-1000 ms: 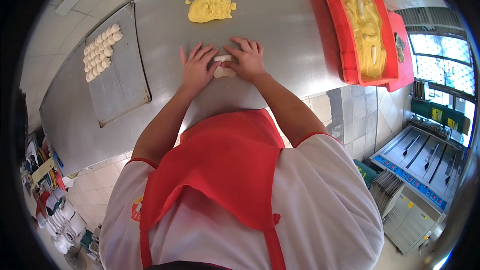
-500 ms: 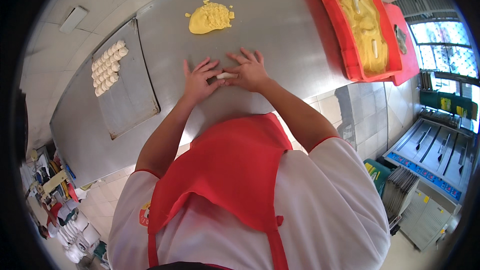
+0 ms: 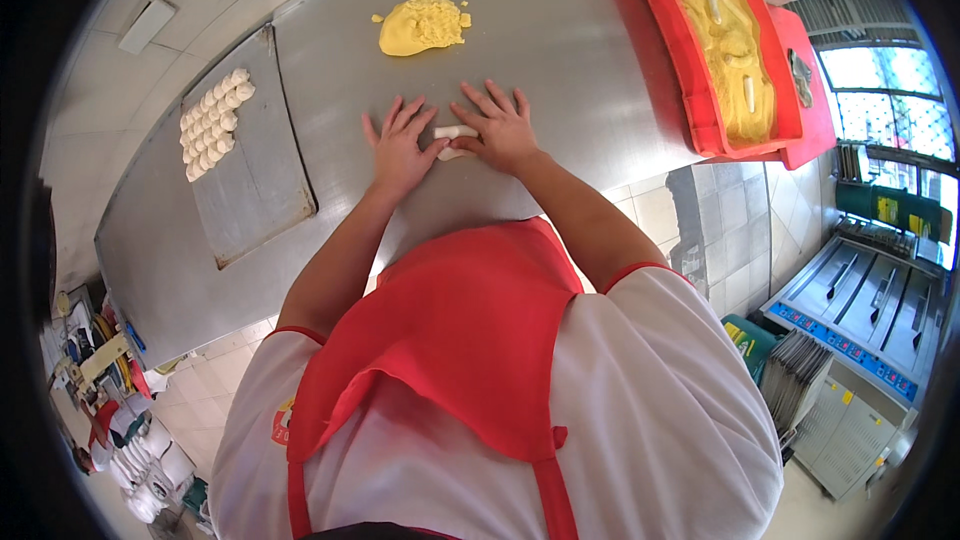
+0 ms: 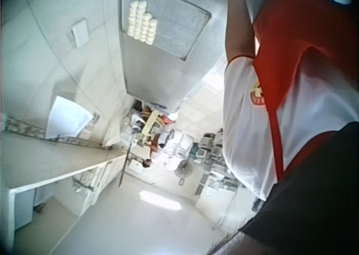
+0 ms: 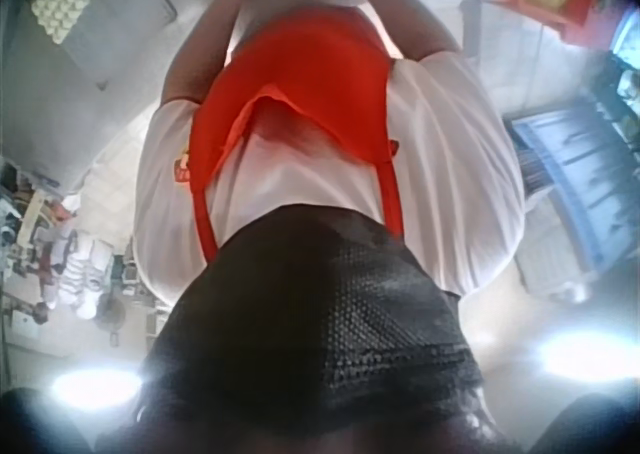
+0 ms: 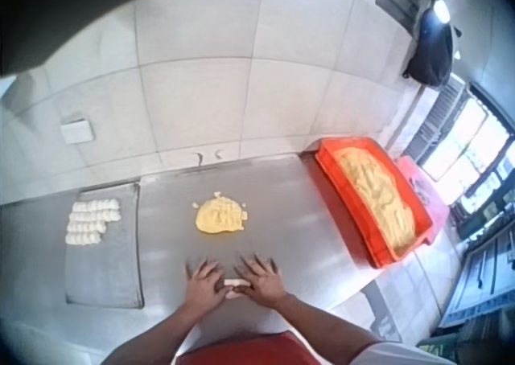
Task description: The person places a yellow filling onto flat pieces of dough, rolls them into cylindrical shapes by hand, and positions them on a metal baking tray.
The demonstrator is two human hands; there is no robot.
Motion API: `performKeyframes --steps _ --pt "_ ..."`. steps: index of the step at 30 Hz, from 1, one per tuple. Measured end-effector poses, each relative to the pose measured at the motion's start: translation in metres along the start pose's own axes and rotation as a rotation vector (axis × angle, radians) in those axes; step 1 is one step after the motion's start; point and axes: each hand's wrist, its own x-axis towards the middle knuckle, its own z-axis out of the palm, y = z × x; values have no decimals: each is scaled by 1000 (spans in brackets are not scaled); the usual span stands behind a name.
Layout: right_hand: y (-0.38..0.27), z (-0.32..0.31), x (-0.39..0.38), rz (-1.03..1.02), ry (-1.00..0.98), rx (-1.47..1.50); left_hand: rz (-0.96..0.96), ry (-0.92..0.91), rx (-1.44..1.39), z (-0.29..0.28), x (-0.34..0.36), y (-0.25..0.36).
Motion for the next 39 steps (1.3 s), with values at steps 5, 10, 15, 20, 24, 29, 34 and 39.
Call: performKeyframes --steps 5,10,15,20,24,29,34,39 --pt "8 -14 -3 10 -155 -7 22 -294 -49 -19 7 7" --pt "2 1 -7 -9 -55 -25 66 -62 -25 3 -8 -7" --pt "6 -22 -9 -11 -215 -38 105 -426 -32 -26 7 7" --pt "9 0 -7 -59 -44 -91 109 -52 11 -3 -3 -2" --pt "5 -21 -16 -48 -350 -101 131 -329 1 -21 -13 1" --pt "16 0 -10 -97 -6 -126 143 -65 -5 0 -2 1" --pt "8 -19 -18 -57 -224 -62 184 -259 0 -14 -12 -8" --pt "9 1 -9 -41 5 -94 163 -26 27 -1 -5 -2"
